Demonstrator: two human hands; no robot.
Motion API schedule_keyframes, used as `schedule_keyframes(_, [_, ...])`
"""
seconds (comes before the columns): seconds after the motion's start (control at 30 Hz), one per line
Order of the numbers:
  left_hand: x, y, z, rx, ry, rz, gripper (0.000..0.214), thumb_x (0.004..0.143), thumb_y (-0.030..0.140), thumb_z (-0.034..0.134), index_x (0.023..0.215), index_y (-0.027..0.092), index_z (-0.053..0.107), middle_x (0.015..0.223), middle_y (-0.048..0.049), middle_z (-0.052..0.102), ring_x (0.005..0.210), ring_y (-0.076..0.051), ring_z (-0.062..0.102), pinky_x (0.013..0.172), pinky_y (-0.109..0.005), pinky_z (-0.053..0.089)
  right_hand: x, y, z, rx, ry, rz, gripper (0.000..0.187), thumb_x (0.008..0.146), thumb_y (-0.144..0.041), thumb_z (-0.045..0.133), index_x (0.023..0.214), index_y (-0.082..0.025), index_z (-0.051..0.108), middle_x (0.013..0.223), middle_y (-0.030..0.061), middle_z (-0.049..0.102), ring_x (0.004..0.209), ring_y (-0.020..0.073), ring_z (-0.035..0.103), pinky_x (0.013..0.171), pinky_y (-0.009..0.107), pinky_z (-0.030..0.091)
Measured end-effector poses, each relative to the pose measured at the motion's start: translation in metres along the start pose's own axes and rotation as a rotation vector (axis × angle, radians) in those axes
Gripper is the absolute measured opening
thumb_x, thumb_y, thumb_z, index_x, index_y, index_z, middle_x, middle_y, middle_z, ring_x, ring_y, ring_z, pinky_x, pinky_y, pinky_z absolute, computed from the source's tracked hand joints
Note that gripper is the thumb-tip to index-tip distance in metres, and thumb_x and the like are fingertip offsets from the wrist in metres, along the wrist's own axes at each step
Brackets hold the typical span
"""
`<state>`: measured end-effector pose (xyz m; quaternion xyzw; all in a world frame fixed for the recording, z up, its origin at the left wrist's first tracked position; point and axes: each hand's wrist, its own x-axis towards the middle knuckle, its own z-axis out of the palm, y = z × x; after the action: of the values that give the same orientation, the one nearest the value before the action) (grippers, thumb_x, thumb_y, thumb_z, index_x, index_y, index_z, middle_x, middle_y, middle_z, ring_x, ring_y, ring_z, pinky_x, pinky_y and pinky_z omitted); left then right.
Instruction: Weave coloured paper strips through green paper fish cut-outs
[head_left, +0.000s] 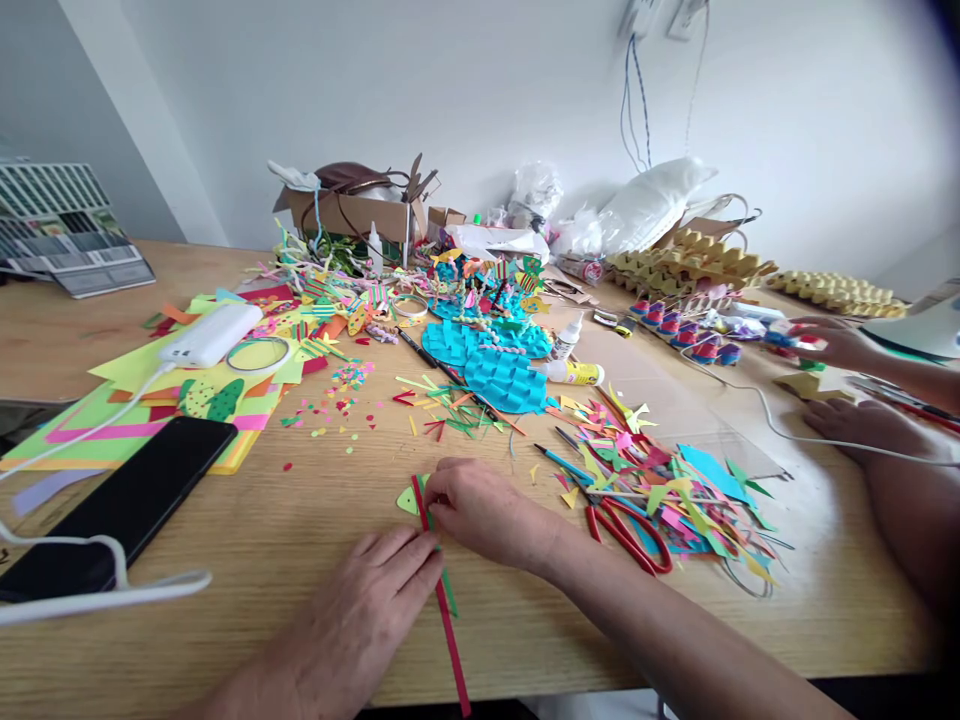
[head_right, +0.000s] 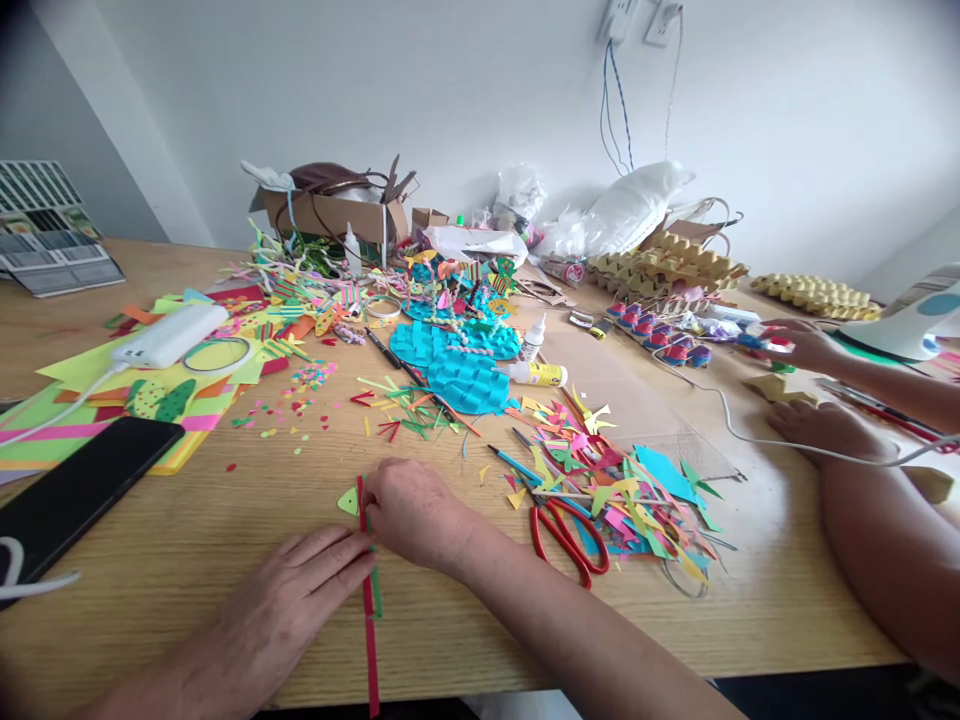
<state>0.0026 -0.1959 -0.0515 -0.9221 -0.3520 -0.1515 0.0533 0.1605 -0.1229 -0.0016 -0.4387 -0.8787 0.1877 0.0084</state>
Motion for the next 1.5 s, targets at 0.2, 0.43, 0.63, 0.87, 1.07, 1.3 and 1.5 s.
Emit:
schedule_keyframes(0.2, [-0.005,0.0,0.005,-0.023,-0.014,0.01,0.031,0.089,0.013,0.036,0.112,0.018,0.056,0.113,-0.005,0.062,0.1,-0.021,0.052,0.08,-0.034,0.042,0.008,0.0,0.0,-0.032,0.0,0.016,0.024,0.074,-0.014,0.046,0.078,-0.018,0.069,0.078,0.0044,0.067,0.071,0.014,0.058,0.058,0.022,0.035])
schedule_keyframes(0.43, [-0.009,0.002,0.012,0.03,0.086,0.006,0.028,0.091,0.018,0.035,0.11,0.015,0.055,0.113,-0.0032,0.061,0.102,-0.02,0.048,0.081,-0.033,0.037,0.026,0.002,-0.006,-0.063,-0.001,0.029,0.022,0.073,-0.014,0.048,0.078,-0.016,0.07,0.078,0.0058,0.069,0.076,0.0154,0.06,0.063,0.022,0.038])
schedule_keyframes(0.63, [-0.007,0.001,0.008,0.042,0.151,0.026,0.037,0.095,0.018,0.022,0.106,0.015,0.057,0.111,-0.0009,0.062,0.1,-0.018,0.048,0.082,-0.031,0.034,0.023,0.0,-0.013,-0.057,0.014,0.014,0.023,0.073,-0.013,0.047,0.079,-0.017,0.069,0.08,0.0045,0.069,0.076,0.0152,0.06,0.061,0.021,0.038])
schedule_keyframes(0.87, [-0.009,0.002,0.008,0.026,0.119,0.026,0.036,0.095,0.021,0.023,0.109,0.016,0.057,0.113,-0.0033,0.06,0.101,-0.02,0.047,0.083,-0.033,0.035,0.007,-0.005,-0.005,-0.059,-0.079,0.015,0.023,0.074,-0.014,0.046,0.079,-0.017,0.068,0.08,0.0046,0.066,0.074,0.0148,0.059,0.061,0.022,0.037])
schedule_keyframes(1.07, [-0.007,0.002,0.001,0.021,0.141,0.055,0.04,0.095,0.021,0.021,0.107,0.016,0.058,0.109,-0.0042,0.062,0.1,-0.02,0.048,0.083,-0.033,0.034,0.017,-0.002,-0.003,-0.048,-0.041,0.014,0.023,0.074,-0.013,0.046,0.079,-0.016,0.068,0.081,0.0059,0.068,0.077,0.0151,0.06,0.065,0.022,0.038])
schedule_keyframes(1.3, [-0.008,0.002,0.003,0.026,0.163,0.035,0.045,0.096,0.02,0.015,0.106,0.017,0.059,0.109,-0.0024,0.063,0.101,-0.018,0.048,0.084,-0.031,0.031,0.031,0.0,-0.012,-0.076,-0.017,0.032,0.023,0.072,-0.015,0.048,0.079,-0.016,0.069,0.082,0.0067,0.069,0.079,0.0167,0.061,0.065,0.023,0.039])
schedule_keyframes(1.5, [-0.008,0.002,0.001,0.029,0.149,0.051,0.036,0.094,0.021,0.025,0.108,0.016,0.058,0.11,-0.0044,0.062,0.101,-0.019,0.048,0.083,-0.032,0.034,0.019,-0.003,-0.007,-0.069,-0.048,0.004,0.023,0.072,-0.015,0.047,0.076,-0.017,0.069,0.08,0.0055,0.069,0.077,0.0157,0.061,0.065,0.022,0.038])
